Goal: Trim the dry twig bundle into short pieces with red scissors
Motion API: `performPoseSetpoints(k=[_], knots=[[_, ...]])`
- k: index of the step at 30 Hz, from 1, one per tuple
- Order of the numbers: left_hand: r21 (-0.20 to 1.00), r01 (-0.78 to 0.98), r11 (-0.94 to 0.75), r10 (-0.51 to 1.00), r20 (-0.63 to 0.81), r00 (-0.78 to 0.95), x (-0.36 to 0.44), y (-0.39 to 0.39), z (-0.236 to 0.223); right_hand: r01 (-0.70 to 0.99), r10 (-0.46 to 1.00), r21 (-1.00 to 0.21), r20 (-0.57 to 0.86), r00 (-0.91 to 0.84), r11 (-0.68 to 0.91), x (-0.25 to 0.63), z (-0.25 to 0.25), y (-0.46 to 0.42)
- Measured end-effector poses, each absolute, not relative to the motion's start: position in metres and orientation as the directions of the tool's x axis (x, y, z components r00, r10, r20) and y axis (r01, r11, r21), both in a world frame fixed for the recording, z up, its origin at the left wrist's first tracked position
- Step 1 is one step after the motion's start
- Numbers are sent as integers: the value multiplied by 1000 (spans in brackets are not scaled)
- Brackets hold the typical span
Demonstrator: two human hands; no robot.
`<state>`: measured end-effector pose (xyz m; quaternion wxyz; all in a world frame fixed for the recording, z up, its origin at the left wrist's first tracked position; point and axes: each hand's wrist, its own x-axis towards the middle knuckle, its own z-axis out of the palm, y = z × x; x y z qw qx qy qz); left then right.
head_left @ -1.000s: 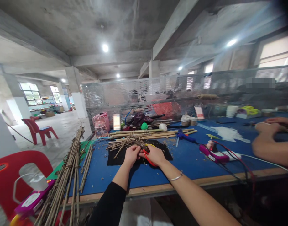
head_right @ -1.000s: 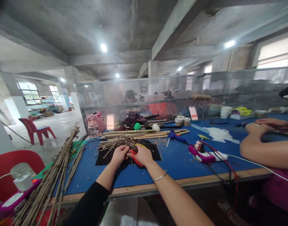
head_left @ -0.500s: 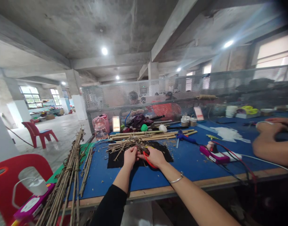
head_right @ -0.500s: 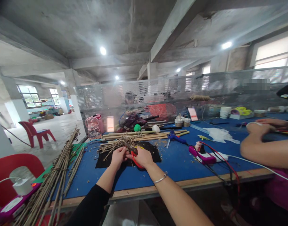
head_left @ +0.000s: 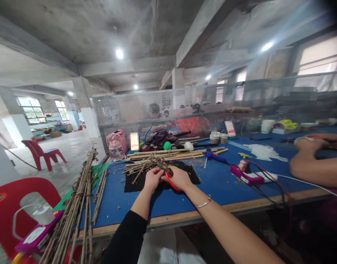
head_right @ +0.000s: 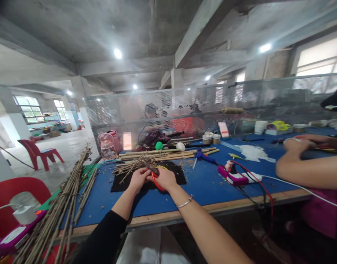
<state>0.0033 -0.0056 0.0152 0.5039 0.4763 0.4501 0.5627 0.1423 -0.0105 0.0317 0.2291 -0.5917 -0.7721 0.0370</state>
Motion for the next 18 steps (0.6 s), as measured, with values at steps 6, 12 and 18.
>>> performPoseSetpoints(k=[6,12,18], knots=[[990,-98,-104,994,106,16,2,-6,15,885,929,-349,312,-199,307,144,30,-8],[995,-59,-77,997,77,-1,3,-8,16,876,924,-350,309,-227,333,146,28,-6],[996,-44,-81,996,80,-30,3,-9,18,892,933,-339,300,-197,297,146,31,-9]])
